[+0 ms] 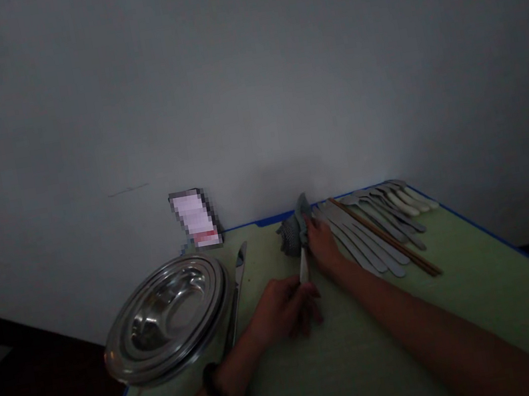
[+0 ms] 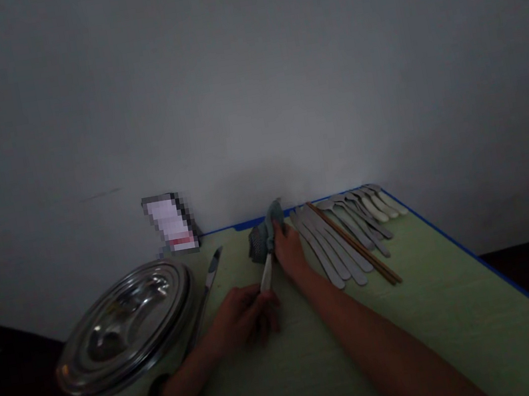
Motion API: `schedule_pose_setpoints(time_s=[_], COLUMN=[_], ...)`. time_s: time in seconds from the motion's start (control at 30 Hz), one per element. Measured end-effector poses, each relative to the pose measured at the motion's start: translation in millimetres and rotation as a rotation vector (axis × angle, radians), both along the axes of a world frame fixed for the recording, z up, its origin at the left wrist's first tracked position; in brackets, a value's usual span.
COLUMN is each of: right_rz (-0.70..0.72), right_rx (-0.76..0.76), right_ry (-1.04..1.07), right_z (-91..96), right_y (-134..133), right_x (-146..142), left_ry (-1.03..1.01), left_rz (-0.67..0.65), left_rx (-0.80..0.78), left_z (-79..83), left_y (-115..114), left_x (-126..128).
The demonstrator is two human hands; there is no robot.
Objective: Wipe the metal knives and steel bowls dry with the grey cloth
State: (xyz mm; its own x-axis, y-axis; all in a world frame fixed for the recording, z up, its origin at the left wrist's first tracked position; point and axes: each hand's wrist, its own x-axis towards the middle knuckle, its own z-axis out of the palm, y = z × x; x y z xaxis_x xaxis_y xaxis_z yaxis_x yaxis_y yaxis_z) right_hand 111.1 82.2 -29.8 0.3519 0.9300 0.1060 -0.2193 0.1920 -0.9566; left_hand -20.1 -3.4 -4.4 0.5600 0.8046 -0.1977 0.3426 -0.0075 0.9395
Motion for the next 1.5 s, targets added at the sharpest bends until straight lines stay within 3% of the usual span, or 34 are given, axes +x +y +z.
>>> schedule_pose_setpoints(time_s=[0.17,0.3,0.57,0.73,0.9,1.17,1.3,1.4,1.5], right_rz=[-0.009,0.04,0.091,0.12,0.23,0.255,0.255,0.264,0.359], right_rx=[-0.044,-0.064,-0.056,-0.059,-0.036,-0.082,-0.092,-0.141,-0.167], right_ry=[-0.216,-0.265,-0.269,-0.208,-0.119,-0.099,-0.045,0.123,0.296], right_z=[4.4,3.6,8.4,9.3,8.5,11.4,11.7,13.3,14.5], right_y=[-40.4,-61.2,-57.9,-58.6,-57.8,-55.8,-53.5,-51.7,-51.2], right_x=[-6.7,-13.3,-14.3,-13.3,-12.4,-11.2,-8.8,-5.0,-2.8], left_ry=[-0.041,-0.048,-0.046,-0.106,-0.137,-0.002,0.052,0.149,0.25], left_rz=[0.096,0.123,0.163,0.163,0.162,0.237,0.155,0.057,0.02], left_rx=[0.017,0.031,0.017,-0.075,-0.11,-0.013,0.037,0.183,0.341], left_z=[-2.1,-1.7,2.5,4.1,2.4,2.6,4.3,5.4,5.8], left_y=[4.0,7.0,5.9,6.6,6.6,2.6,1.9,-1.2,-5.0], left_x=[1.7,1.3,2.7,1.6,1.4,7.1,5.9,6.9,9.4])
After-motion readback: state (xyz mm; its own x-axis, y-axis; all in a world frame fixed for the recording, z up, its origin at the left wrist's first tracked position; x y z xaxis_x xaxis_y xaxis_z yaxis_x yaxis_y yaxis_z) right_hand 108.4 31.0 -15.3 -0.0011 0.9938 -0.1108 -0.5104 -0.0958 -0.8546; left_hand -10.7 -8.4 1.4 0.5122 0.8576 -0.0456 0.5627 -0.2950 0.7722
